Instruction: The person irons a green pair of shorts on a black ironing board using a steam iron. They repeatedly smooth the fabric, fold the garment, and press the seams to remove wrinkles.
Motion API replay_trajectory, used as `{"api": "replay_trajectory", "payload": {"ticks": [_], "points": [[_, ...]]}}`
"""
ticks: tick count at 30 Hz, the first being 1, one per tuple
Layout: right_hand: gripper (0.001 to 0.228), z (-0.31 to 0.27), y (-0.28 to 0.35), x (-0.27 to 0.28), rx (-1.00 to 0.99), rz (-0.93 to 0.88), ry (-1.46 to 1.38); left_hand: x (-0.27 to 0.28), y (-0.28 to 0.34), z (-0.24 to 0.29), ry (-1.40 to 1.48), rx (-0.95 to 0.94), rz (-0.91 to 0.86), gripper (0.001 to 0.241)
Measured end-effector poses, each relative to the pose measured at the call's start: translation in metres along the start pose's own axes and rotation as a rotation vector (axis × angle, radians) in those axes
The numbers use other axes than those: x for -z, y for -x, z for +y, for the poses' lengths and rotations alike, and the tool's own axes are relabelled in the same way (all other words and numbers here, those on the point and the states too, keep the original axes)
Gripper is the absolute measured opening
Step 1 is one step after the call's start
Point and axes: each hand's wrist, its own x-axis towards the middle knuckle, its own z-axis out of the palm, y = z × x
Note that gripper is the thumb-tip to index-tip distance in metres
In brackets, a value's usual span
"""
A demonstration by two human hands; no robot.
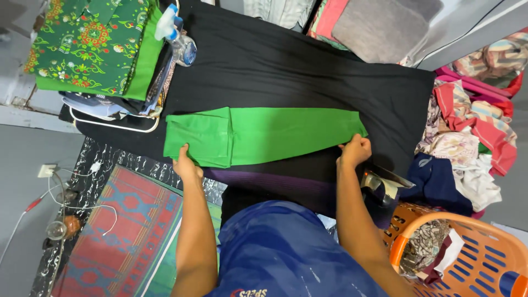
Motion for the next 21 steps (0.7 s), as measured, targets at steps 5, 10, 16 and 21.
{"api": "replay_trajectory", "payload": {"ticks": [5, 10, 16, 21], "points": [[0.013, -0.027, 0.029, 0.025, 0.336, 0.013, 0.145, 0.003, 0.015, 0.027, -0.001, -0.029, 0.018, 0.081], [0.037, -0.076, 0.075, 0.067, 0.540, -0.106, 0.284, 0.052, -0.004, 0.063, 0.141, 0.209, -0.123, 0.038], [0.025, -0.061, 0.048, 0.105, 0.409, -0.190, 0.535, 0.096, -0.025, 0.080, 0.234, 0.287, -0.070, 0.041], [0.023, -0.130, 0.091, 0.072, 0.069, -0.337, 0.407, 0.069, -0.047, 0.074, 0.226, 0.325, -0.089, 0.042]]}}
